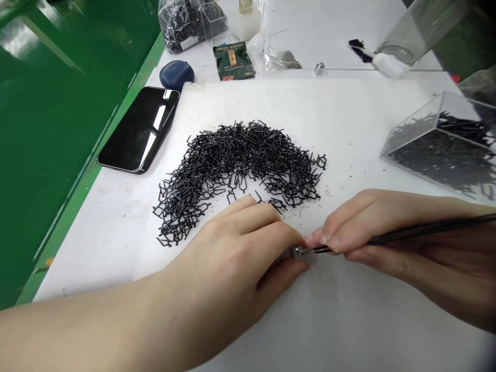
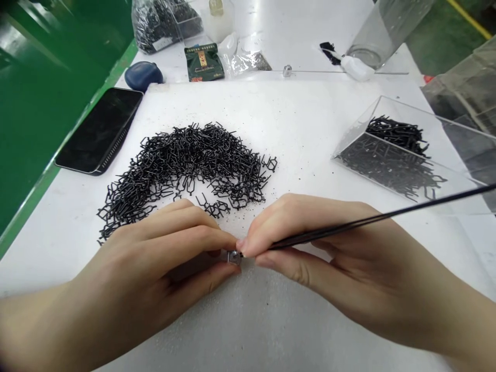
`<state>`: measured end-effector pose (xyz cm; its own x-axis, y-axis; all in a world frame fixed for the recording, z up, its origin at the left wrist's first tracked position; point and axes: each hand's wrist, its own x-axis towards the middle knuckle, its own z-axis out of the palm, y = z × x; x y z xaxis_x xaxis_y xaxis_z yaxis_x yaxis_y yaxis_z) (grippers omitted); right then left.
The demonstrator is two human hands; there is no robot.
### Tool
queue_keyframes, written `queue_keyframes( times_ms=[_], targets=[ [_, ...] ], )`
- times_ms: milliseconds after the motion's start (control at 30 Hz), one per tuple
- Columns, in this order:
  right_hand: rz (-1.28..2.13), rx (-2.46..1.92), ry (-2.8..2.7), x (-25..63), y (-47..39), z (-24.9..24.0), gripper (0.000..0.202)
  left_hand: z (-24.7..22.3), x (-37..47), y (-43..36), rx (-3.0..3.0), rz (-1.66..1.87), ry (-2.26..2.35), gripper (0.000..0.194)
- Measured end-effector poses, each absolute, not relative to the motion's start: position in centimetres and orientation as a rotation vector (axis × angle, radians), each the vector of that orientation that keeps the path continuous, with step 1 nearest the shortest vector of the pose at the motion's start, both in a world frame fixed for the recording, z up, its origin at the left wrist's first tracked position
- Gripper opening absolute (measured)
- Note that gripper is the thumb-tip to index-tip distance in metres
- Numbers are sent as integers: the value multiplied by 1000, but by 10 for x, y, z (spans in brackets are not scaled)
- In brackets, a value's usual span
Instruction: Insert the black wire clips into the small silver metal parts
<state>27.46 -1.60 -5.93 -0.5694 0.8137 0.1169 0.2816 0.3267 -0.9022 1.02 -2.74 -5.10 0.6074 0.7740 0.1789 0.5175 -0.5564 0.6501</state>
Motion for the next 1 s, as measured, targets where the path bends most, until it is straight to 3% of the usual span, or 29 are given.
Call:
queue_keyframes(
  times_ms=[667, 833, 1000],
  targets=[
    [1216, -977, -2018, 276, -18, -60, 28, -49, 10, -29, 2274, 616, 999, 10],
    [1187, -1025, -1962, 278, -22, -65, 12, -48, 9, -33, 2280, 632, 1000, 10],
    [1149, -1063, -1965, 279, -25, -66, 12, -49, 10, -31, 2282, 638, 1000, 11]
  ],
)
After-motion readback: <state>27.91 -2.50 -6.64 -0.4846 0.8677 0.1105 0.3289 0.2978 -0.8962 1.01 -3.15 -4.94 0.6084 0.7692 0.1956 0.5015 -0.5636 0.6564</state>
